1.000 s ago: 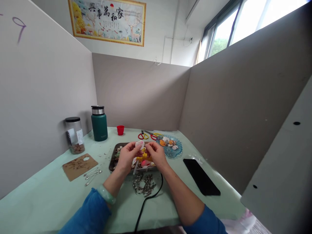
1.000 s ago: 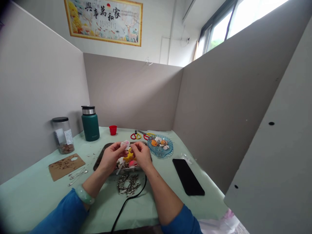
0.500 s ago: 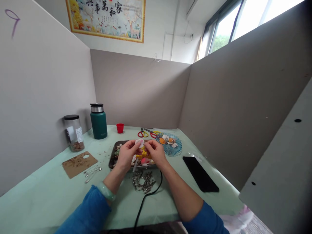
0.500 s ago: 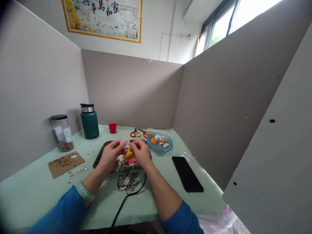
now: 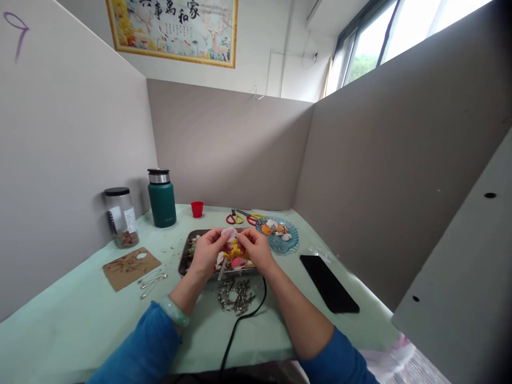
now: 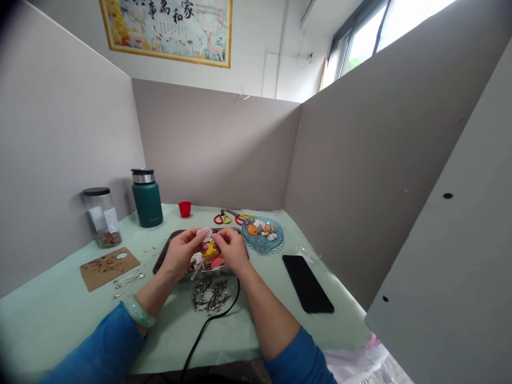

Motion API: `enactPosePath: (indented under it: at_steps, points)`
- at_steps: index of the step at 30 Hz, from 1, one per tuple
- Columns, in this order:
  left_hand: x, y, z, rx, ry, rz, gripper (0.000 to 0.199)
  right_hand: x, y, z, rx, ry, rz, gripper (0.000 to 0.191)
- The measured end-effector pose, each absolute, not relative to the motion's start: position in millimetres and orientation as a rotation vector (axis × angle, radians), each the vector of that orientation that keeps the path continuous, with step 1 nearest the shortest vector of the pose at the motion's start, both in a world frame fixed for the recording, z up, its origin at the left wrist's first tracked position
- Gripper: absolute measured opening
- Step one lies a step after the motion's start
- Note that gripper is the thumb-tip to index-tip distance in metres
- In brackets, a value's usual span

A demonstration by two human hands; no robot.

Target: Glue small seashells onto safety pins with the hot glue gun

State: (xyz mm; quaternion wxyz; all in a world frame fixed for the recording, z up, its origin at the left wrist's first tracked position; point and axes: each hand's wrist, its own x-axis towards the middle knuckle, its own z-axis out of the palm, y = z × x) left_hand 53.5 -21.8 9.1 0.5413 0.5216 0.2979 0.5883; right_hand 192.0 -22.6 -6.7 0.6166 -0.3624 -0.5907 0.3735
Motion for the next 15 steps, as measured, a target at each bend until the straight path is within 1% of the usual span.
enactPosePath:
  at_steps: [15]
  points:
    - [55.0, -18.8, 7.0, 1.174, 0.723, 1.411, 0.04, 187.3, -25.5, -7.1, -0.925, -1.373, 0.774, 0.026]
